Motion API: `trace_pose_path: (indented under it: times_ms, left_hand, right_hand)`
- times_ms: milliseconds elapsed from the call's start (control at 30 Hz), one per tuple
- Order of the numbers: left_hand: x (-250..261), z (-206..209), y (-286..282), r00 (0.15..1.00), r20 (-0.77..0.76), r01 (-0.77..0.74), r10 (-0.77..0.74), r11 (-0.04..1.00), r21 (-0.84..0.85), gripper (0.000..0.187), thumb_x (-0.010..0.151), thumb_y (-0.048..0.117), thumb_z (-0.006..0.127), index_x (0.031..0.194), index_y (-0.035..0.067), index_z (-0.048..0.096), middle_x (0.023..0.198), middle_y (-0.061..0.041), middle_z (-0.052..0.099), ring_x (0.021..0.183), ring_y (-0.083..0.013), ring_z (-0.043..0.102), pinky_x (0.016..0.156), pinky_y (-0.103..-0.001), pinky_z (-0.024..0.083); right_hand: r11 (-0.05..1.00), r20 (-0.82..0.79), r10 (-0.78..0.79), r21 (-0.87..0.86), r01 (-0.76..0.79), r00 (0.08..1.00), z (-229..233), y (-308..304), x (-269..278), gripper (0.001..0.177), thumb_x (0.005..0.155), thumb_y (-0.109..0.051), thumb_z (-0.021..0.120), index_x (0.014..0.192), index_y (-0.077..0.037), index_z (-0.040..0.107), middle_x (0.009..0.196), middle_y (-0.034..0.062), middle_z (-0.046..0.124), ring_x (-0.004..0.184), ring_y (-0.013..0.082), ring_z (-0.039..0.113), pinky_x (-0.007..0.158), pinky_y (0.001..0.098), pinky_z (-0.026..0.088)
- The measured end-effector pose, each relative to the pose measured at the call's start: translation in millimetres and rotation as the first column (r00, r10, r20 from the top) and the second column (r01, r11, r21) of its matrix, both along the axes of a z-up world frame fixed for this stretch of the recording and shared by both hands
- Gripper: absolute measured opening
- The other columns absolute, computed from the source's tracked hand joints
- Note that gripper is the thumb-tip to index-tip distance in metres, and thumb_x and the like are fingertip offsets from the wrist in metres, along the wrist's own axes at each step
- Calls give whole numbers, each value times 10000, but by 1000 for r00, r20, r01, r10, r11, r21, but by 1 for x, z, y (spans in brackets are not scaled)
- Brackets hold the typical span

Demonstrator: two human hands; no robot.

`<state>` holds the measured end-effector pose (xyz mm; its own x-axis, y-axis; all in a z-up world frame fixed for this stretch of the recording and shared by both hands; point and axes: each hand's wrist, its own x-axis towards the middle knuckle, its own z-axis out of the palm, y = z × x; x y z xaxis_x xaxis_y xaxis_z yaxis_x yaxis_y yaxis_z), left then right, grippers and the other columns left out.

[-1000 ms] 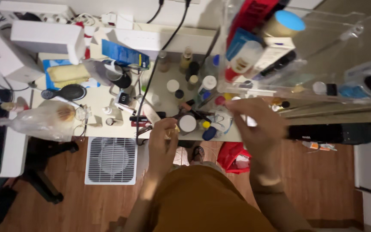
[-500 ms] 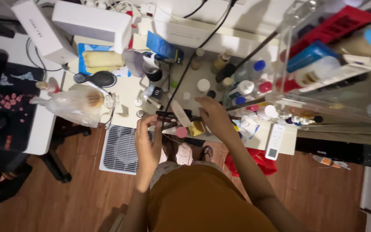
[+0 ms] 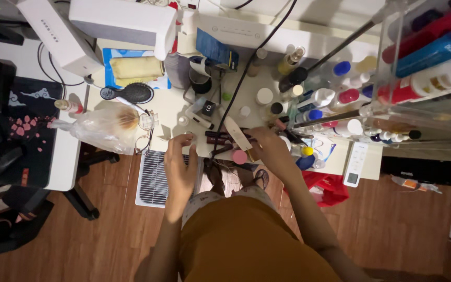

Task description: The person organizes various skincare and beauty products on a vanity and in a clear acrylic shelf, moving bottles, tubes, and small jars into the shelf and rearranging items on the surface.

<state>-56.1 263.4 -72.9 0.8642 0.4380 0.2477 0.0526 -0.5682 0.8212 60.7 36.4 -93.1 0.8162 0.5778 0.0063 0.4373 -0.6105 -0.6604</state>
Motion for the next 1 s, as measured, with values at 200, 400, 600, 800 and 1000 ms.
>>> trace_pose_path:
  times_ms: [200,400,600,800,1000]
  left_hand:
    - [-2,-9,-10,982,-153,81,-113,976,-204,263,974,66,606,1237,52,602,1139,-131,667,968,-262,669,851,-384,518]
    - [0,-28,-29,921,-297,210,-253,963,-169,305,945,98,651,1247,85,611,1196,-126,659,1059,-347,661,857,-426,522]
    - [-2,-49,-34,888,-294,345,-354,935,-84,390,895,110,680,1270,58,585,1260,-159,621,1068,-407,631,864,-470,505]
    - [-5,-50,-34,901,-273,331,-337,941,-70,384,897,117,676,1268,62,594,1253,-167,625,1051,-415,633,852,-477,506]
    - [-2,-41,-33,921,-264,276,-287,958,-78,307,929,116,659,1229,66,616,1199,-156,645,1038,-401,643,840,-462,511]
  right_hand:
    - [978,-74,-45,-209,29,996,-11,0,-17,294,878,-123,653,1171,-113,684,1167,61,702,1067,299,664,794,435,553]
    - [989,20,-63,-136,65,998,-27,-5,-26,308,877,-125,661,1184,-118,670,1151,61,686,1080,297,657,774,429,556]
    - [990,35,-70,-116,74,997,-31,-5,-32,323,897,-106,659,1220,-109,665,1256,74,627,1000,289,677,709,424,557]
    - [994,137,-40,-94,53,990,-46,-9,-35,296,905,-143,684,1197,-98,667,1255,42,636,972,278,700,705,404,563]
    - [980,130,-60,-181,83,990,-62,-12,-31,202,890,-150,684,1090,-141,708,1150,-21,685,945,243,719,686,390,560]
